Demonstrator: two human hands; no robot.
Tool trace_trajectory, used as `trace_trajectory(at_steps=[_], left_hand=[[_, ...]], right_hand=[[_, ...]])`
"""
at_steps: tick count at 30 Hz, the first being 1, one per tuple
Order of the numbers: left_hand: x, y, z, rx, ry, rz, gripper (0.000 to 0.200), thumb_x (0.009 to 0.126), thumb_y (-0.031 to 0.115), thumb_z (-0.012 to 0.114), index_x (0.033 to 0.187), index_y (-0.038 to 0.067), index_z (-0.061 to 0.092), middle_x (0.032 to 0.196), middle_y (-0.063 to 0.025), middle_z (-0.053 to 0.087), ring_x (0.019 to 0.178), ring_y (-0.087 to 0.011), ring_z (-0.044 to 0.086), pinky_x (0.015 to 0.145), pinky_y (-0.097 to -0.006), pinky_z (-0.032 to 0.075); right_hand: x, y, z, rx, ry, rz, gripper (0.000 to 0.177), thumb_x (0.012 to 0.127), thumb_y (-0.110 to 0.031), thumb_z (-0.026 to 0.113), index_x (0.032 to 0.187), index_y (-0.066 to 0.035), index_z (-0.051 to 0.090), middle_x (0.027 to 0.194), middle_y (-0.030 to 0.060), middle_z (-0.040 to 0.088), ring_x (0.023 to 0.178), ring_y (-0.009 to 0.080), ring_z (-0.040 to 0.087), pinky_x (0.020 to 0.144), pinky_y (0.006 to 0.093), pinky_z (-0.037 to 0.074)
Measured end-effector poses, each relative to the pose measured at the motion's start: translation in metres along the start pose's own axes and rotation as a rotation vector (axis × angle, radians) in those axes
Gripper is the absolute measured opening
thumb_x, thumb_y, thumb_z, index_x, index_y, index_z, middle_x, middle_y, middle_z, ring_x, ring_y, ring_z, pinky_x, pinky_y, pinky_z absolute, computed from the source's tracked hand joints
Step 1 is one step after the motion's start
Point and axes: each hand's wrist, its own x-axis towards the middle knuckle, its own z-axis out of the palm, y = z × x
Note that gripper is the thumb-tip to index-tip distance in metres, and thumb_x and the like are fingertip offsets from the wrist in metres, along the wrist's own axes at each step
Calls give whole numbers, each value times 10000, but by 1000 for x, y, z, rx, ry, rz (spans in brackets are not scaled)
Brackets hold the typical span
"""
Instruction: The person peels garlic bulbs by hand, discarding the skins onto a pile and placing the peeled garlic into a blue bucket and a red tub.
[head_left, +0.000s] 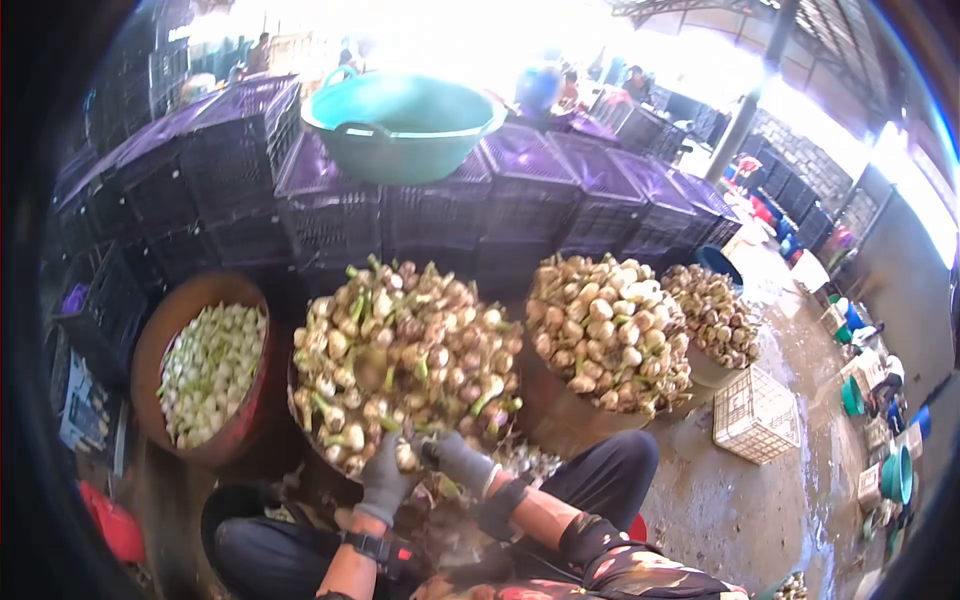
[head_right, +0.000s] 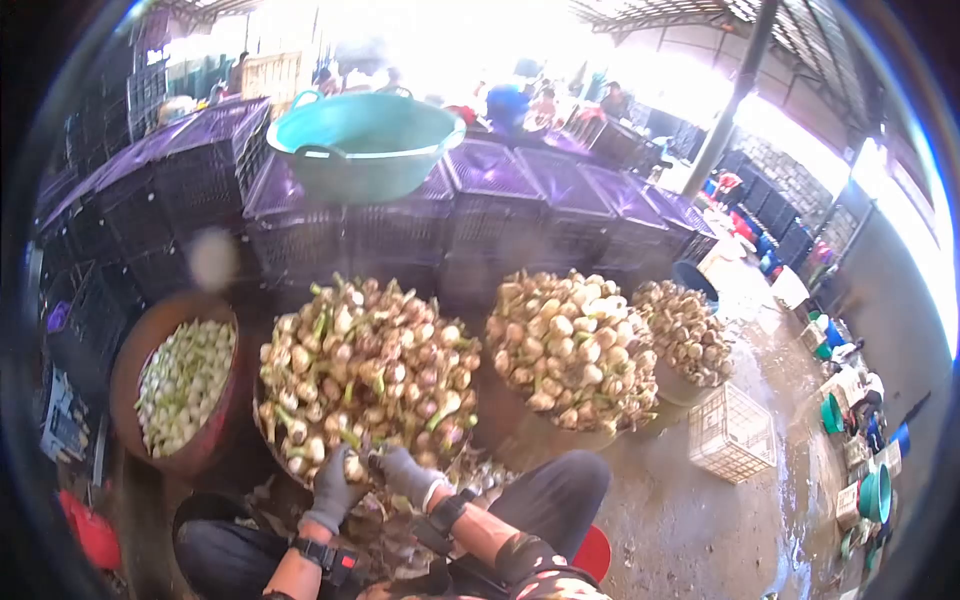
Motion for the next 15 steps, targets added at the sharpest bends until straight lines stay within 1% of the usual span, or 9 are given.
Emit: trace_trajectory(at_steps=[1,3,6,8,9,11,12,14,15], left_hand=[[-1,-3,2,-3,20,22,731,491,291,794,1097,68,449,979,-150,557,904,-306,547,755,-364,447],[-3,-3,0,-4,40,32,706,480,286,797,1064,76,459,945,-145,565,870,-309,555,727,-367,452],[-8,-1,-3,-25,40,10,675,476,265,797,1036,85,467,921,-138,570,847,-302,560,709,-361,454],[-9,-4,-5,-59,37,-31,657,476,247,797,1025,91,472,904,-129,576,828,-282,568,703,-348,456],[-10,-8,-5,-98,49,-18,650,485,243,794,1027,82,474,900,-119,580,818,-267,571,704,-339,456],[-12,-16,-6,-176,72,11,635,504,237,788,1031,64,480,893,-99,588,799,-238,575,708,-322,456],[-13,-17,-7,-278,77,1,590,527,229,778,1016,58,494,896,-90,589,792,-214,573,702,-316,457],[-15,-18,-12,-481,87,-18,503,574,214,758,985,45,523,903,-72,591,777,-167,570,692,-304,460],[-15,-23,-12,-570,36,-68,459,628,223,717,997,34,520,901,-69,592,783,-178,572,700,-302,460]], right_hand=[[-9,-22,4,250,2,185,147,844,-143,534,873,-8,583,693,-42,515,624,39,432,516,200,374],[-18,-42,7,148,0,62,156,838,-141,542,891,2,577,700,-45,520,618,33,435,528,192,382],[-22,-53,10,198,-32,168,166,836,-138,542,915,6,569,688,-25,520,605,29,435,521,185,385],[-26,-64,17,332,-4,156,158,833,-121,536,927,1,566,677,-26,515,588,27,430,499,187,372],[-26,-68,21,398,8,149,155,831,-113,533,933,-1,565,672,-27,512,580,26,428,487,188,366],[-10,-39,17,474,-32,252,178,785,-35,524,954,-1,569,665,-8,531,547,63,453,482,202,375],[-9,-45,17,512,-51,303,208,762,4,519,964,-1,571,662,1,540,531,82,465,479,209,380],[-18,-57,11,301,-136,161,215,770,-29,535,981,-10,571,680,-10,531,544,44,441,467,193,354],[-24,-67,9,194,-176,91,220,773,-46,543,989,-15,571,690,-16,527,551,26,429,460,185,340]])
